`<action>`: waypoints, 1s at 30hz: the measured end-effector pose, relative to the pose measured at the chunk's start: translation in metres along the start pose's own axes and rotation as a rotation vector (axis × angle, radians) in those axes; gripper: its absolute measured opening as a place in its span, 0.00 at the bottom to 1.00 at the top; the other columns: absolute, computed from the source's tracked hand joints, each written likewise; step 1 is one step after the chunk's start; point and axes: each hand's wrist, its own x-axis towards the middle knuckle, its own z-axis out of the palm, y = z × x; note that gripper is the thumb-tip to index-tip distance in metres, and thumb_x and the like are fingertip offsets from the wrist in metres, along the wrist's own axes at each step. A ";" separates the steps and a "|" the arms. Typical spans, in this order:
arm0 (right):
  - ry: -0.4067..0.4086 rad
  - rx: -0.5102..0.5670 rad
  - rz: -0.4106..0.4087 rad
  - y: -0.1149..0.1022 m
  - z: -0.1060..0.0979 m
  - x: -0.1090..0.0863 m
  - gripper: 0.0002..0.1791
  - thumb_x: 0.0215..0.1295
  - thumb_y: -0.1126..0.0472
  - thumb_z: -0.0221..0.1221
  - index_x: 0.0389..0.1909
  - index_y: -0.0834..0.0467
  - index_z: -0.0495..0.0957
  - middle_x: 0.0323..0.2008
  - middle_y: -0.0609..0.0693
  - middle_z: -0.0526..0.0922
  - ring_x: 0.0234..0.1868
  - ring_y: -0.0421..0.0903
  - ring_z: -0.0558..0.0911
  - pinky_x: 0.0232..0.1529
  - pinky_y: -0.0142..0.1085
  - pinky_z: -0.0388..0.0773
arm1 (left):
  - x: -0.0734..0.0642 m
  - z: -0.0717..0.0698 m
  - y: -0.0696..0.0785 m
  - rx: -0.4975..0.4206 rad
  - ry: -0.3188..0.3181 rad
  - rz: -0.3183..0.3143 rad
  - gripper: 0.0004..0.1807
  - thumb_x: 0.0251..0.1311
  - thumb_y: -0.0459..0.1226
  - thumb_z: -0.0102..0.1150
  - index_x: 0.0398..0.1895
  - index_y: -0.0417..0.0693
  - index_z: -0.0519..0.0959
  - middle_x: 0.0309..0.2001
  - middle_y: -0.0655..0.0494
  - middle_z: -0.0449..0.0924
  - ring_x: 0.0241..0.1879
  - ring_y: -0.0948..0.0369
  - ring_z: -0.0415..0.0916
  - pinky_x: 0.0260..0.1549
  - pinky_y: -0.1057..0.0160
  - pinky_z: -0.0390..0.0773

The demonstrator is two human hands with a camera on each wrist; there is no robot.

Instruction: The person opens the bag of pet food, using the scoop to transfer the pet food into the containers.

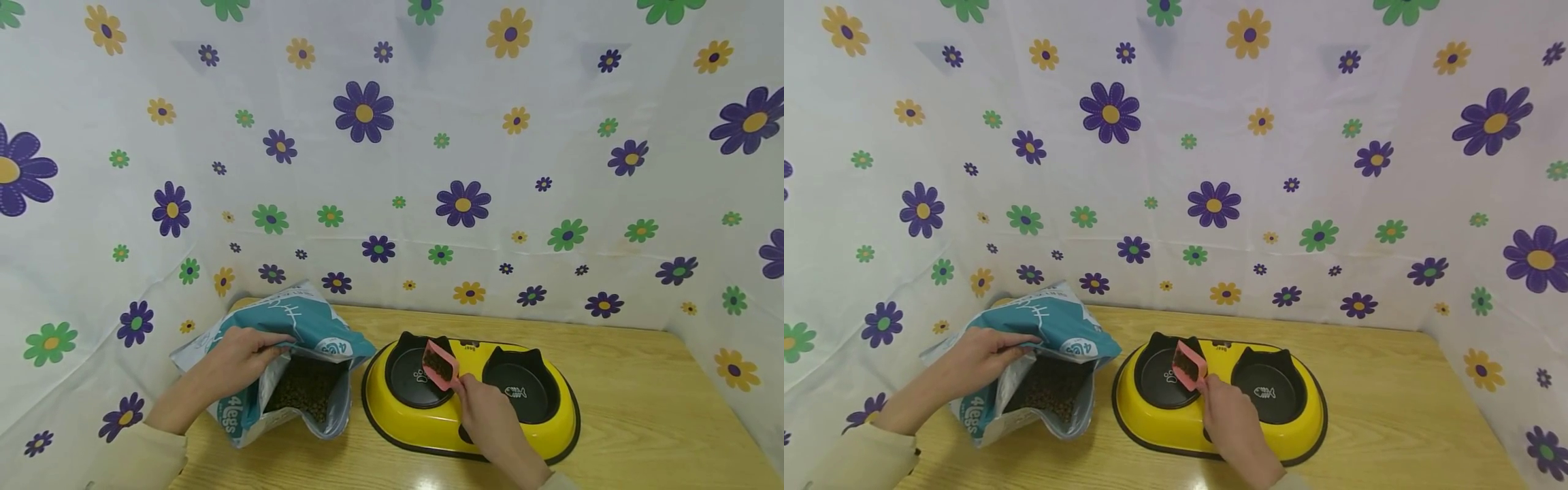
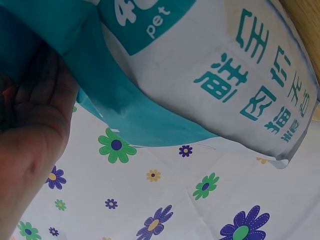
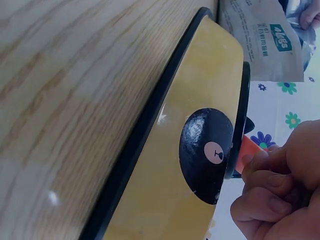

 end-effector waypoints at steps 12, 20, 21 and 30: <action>0.033 -0.264 -0.048 -0.003 0.004 0.000 0.10 0.74 0.58 0.60 0.32 0.58 0.75 0.19 0.44 0.64 0.19 0.39 0.63 0.20 0.29 0.57 | -0.001 0.000 0.002 0.003 -0.009 -0.009 0.15 0.71 0.32 0.58 0.56 0.44 0.86 0.18 0.67 0.57 0.15 0.73 0.53 0.18 0.70 0.61; 0.086 -0.320 -0.084 -0.002 0.006 -0.001 0.10 0.71 0.58 0.63 0.32 0.58 0.76 0.19 0.44 0.64 0.19 0.39 0.62 0.20 0.28 0.57 | -0.002 0.000 0.003 0.003 -0.005 -0.005 0.15 0.71 0.32 0.58 0.56 0.43 0.86 0.18 0.67 0.56 0.16 0.72 0.52 0.18 0.70 0.61; 0.092 -0.320 -0.089 -0.002 0.006 -0.001 0.10 0.71 0.58 0.63 0.32 0.58 0.76 0.19 0.44 0.64 0.19 0.39 0.62 0.20 0.28 0.57 | -0.002 0.000 0.003 0.002 -0.006 -0.006 0.15 0.71 0.32 0.58 0.57 0.43 0.86 0.18 0.67 0.56 0.15 0.73 0.52 0.18 0.70 0.61; 0.113 -0.371 -0.112 -0.004 0.004 0.000 0.08 0.67 0.59 0.67 0.37 0.58 0.79 0.22 0.45 0.68 0.22 0.40 0.64 0.23 0.29 0.62 | -0.002 0.000 0.001 0.003 0.005 0.000 0.15 0.70 0.31 0.59 0.56 0.44 0.86 0.17 0.68 0.55 0.14 0.73 0.51 0.17 0.70 0.60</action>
